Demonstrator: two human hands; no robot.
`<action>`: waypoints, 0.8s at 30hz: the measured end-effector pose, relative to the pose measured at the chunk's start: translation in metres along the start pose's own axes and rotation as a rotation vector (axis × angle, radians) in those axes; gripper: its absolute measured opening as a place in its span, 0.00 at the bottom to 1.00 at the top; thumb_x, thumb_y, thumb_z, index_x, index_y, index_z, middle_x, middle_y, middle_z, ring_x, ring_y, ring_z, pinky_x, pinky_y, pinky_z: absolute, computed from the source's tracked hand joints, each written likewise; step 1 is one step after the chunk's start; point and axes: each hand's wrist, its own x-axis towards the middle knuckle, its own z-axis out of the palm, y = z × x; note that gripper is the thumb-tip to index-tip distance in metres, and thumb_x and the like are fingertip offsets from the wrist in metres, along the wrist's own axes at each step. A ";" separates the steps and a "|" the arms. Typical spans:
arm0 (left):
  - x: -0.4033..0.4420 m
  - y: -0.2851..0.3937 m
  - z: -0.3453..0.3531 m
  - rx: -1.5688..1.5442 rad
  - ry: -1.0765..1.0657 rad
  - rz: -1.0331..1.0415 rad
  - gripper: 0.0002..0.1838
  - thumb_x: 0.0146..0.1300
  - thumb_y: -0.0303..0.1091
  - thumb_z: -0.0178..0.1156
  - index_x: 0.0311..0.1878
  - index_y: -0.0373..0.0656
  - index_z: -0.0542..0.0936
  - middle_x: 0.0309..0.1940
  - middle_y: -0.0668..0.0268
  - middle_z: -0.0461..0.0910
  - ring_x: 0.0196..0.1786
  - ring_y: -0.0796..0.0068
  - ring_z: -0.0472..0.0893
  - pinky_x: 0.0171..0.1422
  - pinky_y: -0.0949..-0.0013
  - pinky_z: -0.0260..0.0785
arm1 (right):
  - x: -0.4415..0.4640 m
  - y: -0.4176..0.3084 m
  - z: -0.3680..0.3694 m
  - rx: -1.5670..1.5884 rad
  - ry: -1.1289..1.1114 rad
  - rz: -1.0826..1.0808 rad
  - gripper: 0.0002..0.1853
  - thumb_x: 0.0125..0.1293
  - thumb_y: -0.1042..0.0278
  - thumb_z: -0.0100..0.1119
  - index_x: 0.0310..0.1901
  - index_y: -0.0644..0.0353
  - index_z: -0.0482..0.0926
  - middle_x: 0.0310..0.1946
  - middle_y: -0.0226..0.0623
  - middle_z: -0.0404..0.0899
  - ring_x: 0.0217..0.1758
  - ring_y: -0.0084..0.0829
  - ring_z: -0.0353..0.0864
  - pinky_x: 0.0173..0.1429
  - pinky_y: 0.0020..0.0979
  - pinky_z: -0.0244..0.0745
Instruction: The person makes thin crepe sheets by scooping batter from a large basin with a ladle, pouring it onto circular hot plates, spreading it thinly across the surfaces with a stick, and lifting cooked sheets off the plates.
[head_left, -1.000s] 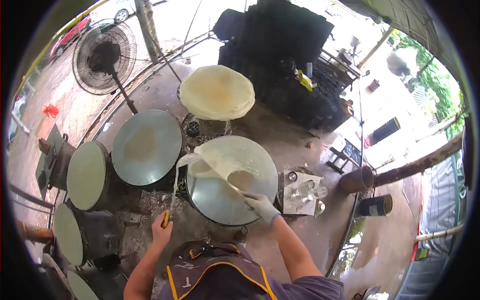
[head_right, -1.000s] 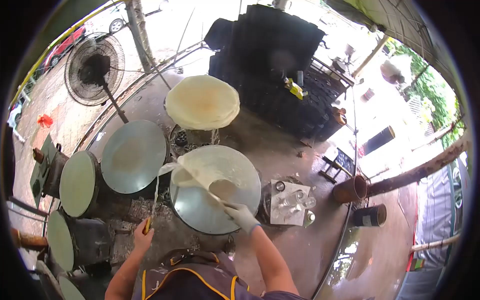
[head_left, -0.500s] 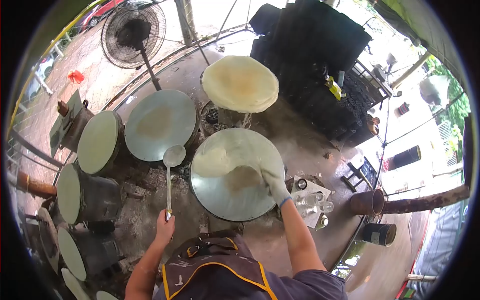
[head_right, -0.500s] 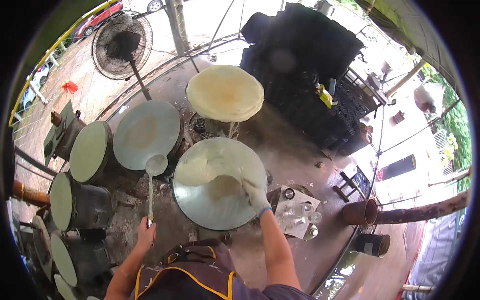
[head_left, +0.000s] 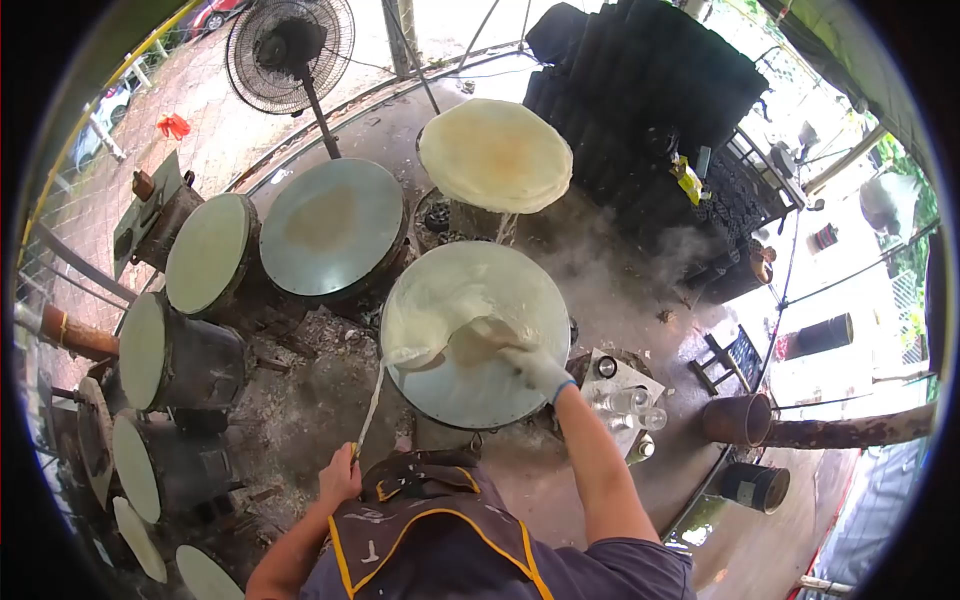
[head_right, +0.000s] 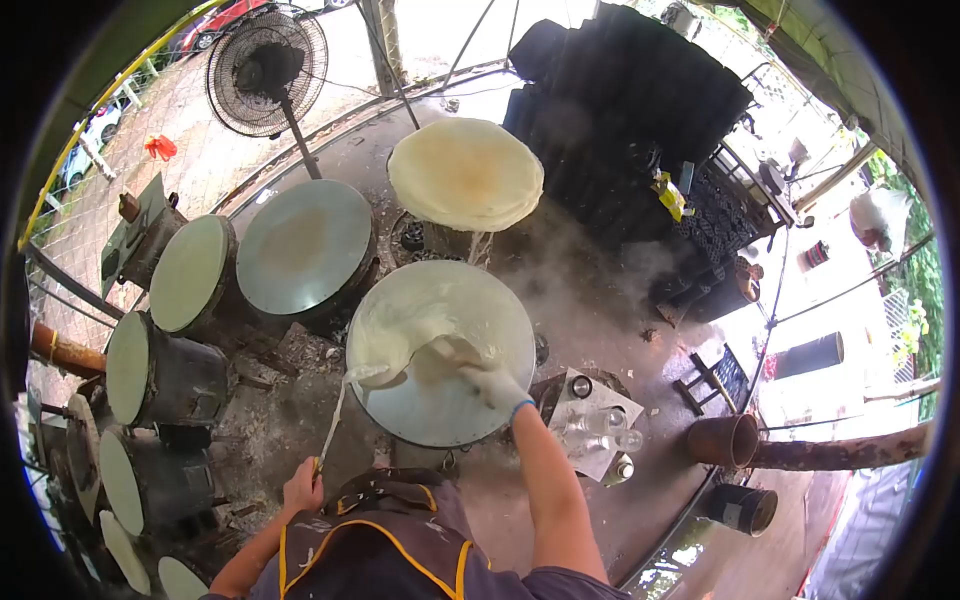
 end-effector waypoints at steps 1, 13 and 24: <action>-0.008 0.001 -0.001 0.038 0.005 0.010 0.24 0.59 0.30 0.55 0.60 0.41 0.67 0.44 0.52 0.76 0.40 0.47 0.79 0.37 0.51 0.73 | -0.001 0.003 0.010 -0.028 -0.162 0.050 0.17 0.66 0.59 0.58 0.53 0.55 0.80 0.22 0.26 0.74 0.14 0.16 0.62 0.16 0.20 0.55; -0.030 0.030 -0.019 0.052 0.002 0.045 0.24 0.58 0.27 0.55 0.60 0.41 0.67 0.40 0.53 0.75 0.37 0.47 0.79 0.37 0.52 0.72 | -0.027 0.038 -0.002 -0.050 -0.218 -0.008 0.16 0.64 0.60 0.61 0.51 0.58 0.81 0.21 0.25 0.73 0.15 0.16 0.64 0.16 0.21 0.56; -0.013 -0.015 -0.060 -0.056 -0.048 0.195 0.23 0.59 0.27 0.57 0.58 0.39 0.69 0.40 0.52 0.76 0.40 0.47 0.78 0.40 0.52 0.72 | -0.067 0.122 0.044 0.128 -0.045 0.009 0.22 0.66 0.62 0.59 0.60 0.58 0.76 0.30 0.24 0.75 0.20 0.15 0.68 0.18 0.19 0.59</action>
